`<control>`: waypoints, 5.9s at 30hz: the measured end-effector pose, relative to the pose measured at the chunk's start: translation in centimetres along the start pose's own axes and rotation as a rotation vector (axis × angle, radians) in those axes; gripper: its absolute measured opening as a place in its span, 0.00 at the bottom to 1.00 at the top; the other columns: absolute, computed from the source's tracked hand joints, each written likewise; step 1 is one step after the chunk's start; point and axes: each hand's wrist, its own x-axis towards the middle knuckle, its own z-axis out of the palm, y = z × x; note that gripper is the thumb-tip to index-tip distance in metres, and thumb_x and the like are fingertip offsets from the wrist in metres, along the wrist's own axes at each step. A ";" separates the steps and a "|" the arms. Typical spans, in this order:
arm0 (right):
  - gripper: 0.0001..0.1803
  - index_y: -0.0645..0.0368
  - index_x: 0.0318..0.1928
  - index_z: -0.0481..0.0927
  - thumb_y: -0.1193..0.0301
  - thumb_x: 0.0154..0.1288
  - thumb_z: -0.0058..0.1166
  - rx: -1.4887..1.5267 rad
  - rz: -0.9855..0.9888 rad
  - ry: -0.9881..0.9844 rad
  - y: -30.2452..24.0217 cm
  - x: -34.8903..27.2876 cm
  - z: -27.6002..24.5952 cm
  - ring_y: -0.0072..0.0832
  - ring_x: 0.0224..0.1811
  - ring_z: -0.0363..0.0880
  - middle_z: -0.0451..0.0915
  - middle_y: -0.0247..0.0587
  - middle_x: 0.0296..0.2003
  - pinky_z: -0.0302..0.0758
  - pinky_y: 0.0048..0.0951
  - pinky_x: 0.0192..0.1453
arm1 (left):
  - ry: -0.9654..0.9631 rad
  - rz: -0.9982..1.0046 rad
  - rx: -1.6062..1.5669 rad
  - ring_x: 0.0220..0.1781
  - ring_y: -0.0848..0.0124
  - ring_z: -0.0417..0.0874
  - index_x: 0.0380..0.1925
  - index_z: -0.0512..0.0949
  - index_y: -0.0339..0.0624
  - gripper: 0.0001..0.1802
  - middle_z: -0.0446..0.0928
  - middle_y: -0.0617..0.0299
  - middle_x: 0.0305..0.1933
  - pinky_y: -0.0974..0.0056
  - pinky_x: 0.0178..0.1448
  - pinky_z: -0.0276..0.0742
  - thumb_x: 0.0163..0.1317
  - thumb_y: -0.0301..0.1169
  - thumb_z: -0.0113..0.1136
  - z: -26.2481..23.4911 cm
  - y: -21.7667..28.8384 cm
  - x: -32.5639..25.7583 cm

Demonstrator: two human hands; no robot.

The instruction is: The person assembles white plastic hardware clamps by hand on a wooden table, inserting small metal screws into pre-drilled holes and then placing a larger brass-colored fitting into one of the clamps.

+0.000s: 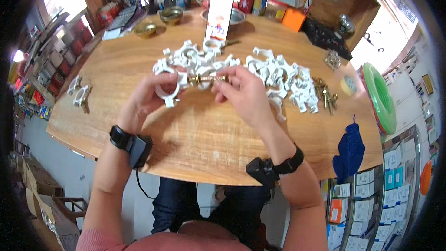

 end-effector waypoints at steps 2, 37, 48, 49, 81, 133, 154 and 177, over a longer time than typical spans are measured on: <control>0.11 0.70 0.40 0.71 0.73 0.59 0.50 0.012 0.028 -0.008 -0.7 -0.2 -0.1 0.18 0.21 0.73 0.76 0.39 0.23 0.71 0.18 0.25 | -0.058 -0.054 -0.026 0.32 0.69 0.78 0.43 0.70 0.36 0.19 0.75 0.56 0.37 0.66 0.36 0.76 0.50 0.29 0.57 -0.2 0.3 -0.3; 0.11 0.66 0.40 0.70 0.70 0.61 0.48 -0.035 0.176 -0.050 -1.2 1.0 -0.8 0.19 0.20 0.73 0.75 0.41 0.24 0.71 0.18 0.23 | -0.067 -0.067 -0.098 0.31 0.68 0.78 0.42 0.71 0.35 0.18 0.76 0.57 0.32 0.67 0.34 0.73 0.52 0.32 0.56 0.2 0.7 0.3; 0.10 0.66 0.39 0.70 0.70 0.62 0.47 -0.060 0.142 -0.074 -0.8 1.2 -0.9 0.19 0.19 0.73 0.76 0.41 0.23 0.70 0.17 0.22 | -0.071 -0.071 -0.110 0.32 0.68 0.77 0.41 0.72 0.34 0.16 0.76 0.57 0.34 0.66 0.36 0.73 0.53 0.31 0.55 0.3 0.8 0.2; 0.10 0.66 0.39 0.70 0.70 0.62 0.47 -0.063 0.141 -0.075 -0.8 1.2 -0.8 0.19 0.19 0.73 0.76 0.41 0.23 0.70 0.17 0.22 | -0.073 -0.069 -0.111 0.32 0.68 0.77 0.41 0.72 0.34 0.16 0.76 0.57 0.34 0.66 0.36 0.73 0.53 0.31 0.55 0.3 0.8 0.3; 0.08 0.63 0.40 0.68 0.72 0.62 0.46 -0.040 -0.053 -0.125 -0.2 0.7 -0.5 0.18 0.23 0.73 0.76 0.38 0.27 0.71 0.18 0.27 | -0.050 -0.045 -0.080 0.30 0.69 0.77 0.42 0.71 0.37 0.17 0.75 0.58 0.35 0.66 0.31 0.73 0.52 0.32 0.56 -0.2 0.5 0.1; 0.10 0.63 0.33 0.71 0.68 0.64 0.44 -0.069 -0.078 -0.091 -0.4 0.5 -0.3 0.16 0.21 0.71 0.75 0.36 0.25 0.68 0.17 0.26 | -0.071 -0.059 -0.149 0.31 0.70 0.78 0.37 0.72 0.37 0.11 0.76 0.58 0.36 0.66 0.35 0.78 0.52 0.27 0.57 0.5 1.5 -0.4; 0.08 0.63 0.36 0.69 0.70 0.63 0.45 -0.143 -0.037 -0.123 0.6 0.9 -1.2 0.17 0.22 0.71 0.75 0.36 0.24 0.68 0.16 0.24 | -0.074 -0.068 -0.134 0.32 0.71 0.79 0.38 0.72 0.35 0.13 0.77 0.57 0.34 0.68 0.35 0.77 0.52 0.27 0.57 1.0 1.3 -0.2; 0.11 0.60 0.34 0.70 0.63 0.62 0.46 -0.372 -0.165 -0.054 1.4 1.0 -1.0 0.21 0.19 0.74 0.76 0.34 0.20 0.69 0.22 0.24 | -0.078 -0.091 -0.148 0.33 0.69 0.77 0.38 0.71 0.37 0.12 0.75 0.56 0.36 0.63 0.36 0.76 0.53 0.28 0.55 0.5 0.8 0.2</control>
